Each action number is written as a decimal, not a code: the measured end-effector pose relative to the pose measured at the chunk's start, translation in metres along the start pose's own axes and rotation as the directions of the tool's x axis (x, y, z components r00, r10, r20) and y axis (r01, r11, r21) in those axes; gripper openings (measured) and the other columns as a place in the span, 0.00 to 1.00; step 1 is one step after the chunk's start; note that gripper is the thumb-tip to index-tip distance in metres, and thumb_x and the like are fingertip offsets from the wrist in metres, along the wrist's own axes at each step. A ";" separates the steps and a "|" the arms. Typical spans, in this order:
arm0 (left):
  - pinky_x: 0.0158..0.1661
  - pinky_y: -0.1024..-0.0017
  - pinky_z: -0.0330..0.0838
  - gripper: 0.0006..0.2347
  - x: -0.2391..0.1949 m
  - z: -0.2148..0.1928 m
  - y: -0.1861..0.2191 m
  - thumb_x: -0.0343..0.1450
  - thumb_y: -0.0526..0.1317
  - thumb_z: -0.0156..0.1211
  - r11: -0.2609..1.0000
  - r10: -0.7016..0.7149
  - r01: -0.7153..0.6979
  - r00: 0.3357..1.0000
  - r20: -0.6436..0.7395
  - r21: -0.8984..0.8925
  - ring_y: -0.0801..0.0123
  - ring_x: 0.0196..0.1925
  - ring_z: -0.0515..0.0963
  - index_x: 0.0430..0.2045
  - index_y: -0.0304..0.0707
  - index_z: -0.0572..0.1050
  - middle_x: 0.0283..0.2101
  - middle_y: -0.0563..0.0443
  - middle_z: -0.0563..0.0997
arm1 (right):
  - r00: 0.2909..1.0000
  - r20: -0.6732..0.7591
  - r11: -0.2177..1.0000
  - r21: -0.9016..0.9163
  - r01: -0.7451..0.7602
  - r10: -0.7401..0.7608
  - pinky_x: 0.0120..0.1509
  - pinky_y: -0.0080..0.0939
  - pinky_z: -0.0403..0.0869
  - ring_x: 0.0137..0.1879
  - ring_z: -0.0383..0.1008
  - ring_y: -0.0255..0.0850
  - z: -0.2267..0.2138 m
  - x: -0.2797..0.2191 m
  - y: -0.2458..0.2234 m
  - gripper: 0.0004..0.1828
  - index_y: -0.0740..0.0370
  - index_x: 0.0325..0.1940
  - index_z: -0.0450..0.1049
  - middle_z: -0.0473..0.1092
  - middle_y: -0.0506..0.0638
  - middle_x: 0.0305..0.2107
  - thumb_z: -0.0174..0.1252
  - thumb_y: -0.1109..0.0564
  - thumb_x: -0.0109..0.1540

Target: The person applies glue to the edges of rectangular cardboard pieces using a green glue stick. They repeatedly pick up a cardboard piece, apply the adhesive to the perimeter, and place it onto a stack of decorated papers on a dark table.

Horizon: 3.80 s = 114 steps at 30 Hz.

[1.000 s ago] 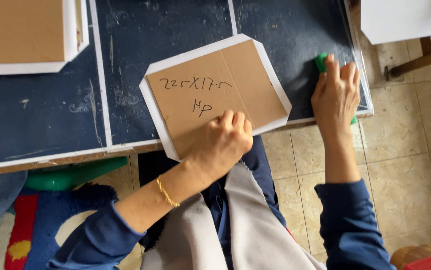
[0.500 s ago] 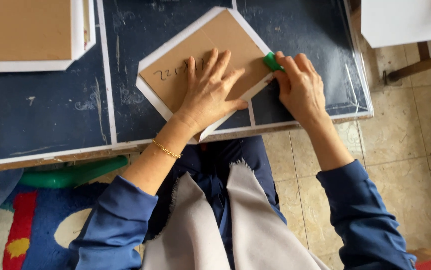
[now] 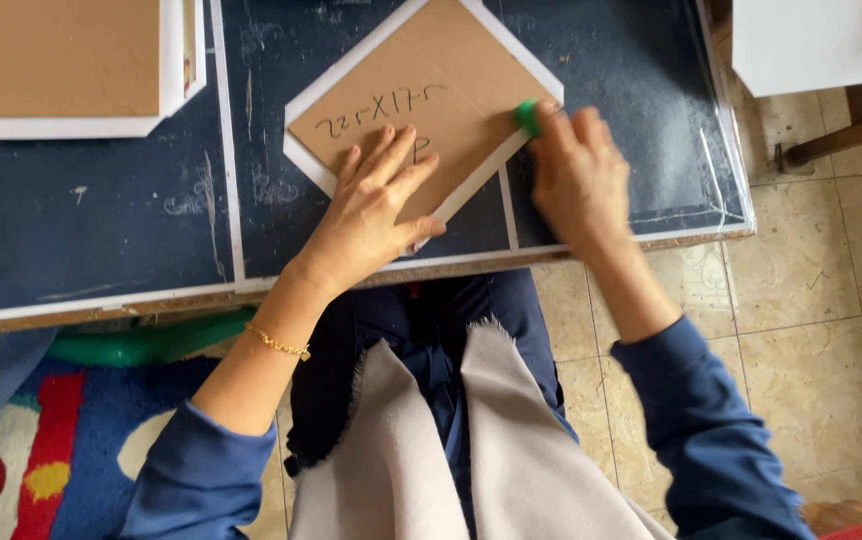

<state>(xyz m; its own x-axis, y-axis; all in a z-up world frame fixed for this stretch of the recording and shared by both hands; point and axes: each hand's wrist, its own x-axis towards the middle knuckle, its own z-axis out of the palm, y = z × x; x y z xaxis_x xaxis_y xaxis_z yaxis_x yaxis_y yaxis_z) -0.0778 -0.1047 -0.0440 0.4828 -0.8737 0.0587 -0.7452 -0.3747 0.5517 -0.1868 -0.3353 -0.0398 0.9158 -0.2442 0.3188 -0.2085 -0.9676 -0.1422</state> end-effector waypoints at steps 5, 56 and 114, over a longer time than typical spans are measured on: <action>0.64 0.39 0.53 0.32 -0.008 -0.001 -0.007 0.67 0.56 0.65 1.000 0.019 -0.019 0.991 -0.130 0.002 0.42 0.71 0.58 0.62 0.37 0.66 0.68 0.34 0.61 | 0.946 -0.046 0.944 0.071 0.323 -0.321 0.33 0.43 0.75 0.34 0.71 0.47 -0.014 -0.040 -0.067 0.17 0.48 0.59 0.73 0.59 0.44 0.29 0.57 0.51 0.65; 0.61 0.26 0.38 0.32 0.081 0.053 0.023 0.70 0.62 0.54 0.979 0.078 -0.042 0.982 -0.172 0.201 0.34 0.72 0.46 0.62 0.37 0.64 0.70 0.29 0.54 | 0.969 -0.017 0.960 0.132 0.245 -0.245 0.24 0.44 0.67 0.40 0.63 0.46 -0.024 -0.044 0.025 0.17 0.58 0.64 0.67 0.59 0.54 0.36 0.51 0.60 0.70; 0.62 0.27 0.25 0.40 0.075 0.020 0.026 0.65 0.71 0.50 0.980 -0.102 0.099 0.995 0.006 0.175 0.30 0.71 0.27 0.70 0.52 0.54 0.73 0.30 0.38 | 0.998 -0.069 0.991 0.134 -0.001 0.010 0.17 0.28 0.63 0.24 0.61 0.33 -0.029 -0.029 0.070 0.16 0.62 0.63 0.66 0.66 0.61 0.43 0.54 0.64 0.70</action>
<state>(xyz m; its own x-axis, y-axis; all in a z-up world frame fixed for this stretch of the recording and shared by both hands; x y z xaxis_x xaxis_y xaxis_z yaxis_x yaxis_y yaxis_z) -0.0702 -0.1866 -0.0418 0.5535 -0.8329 -0.0026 -0.7624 -0.5079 0.4008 -0.2378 -0.3976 -0.0322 0.8879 -0.2578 0.3810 -0.1615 -0.9502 -0.2665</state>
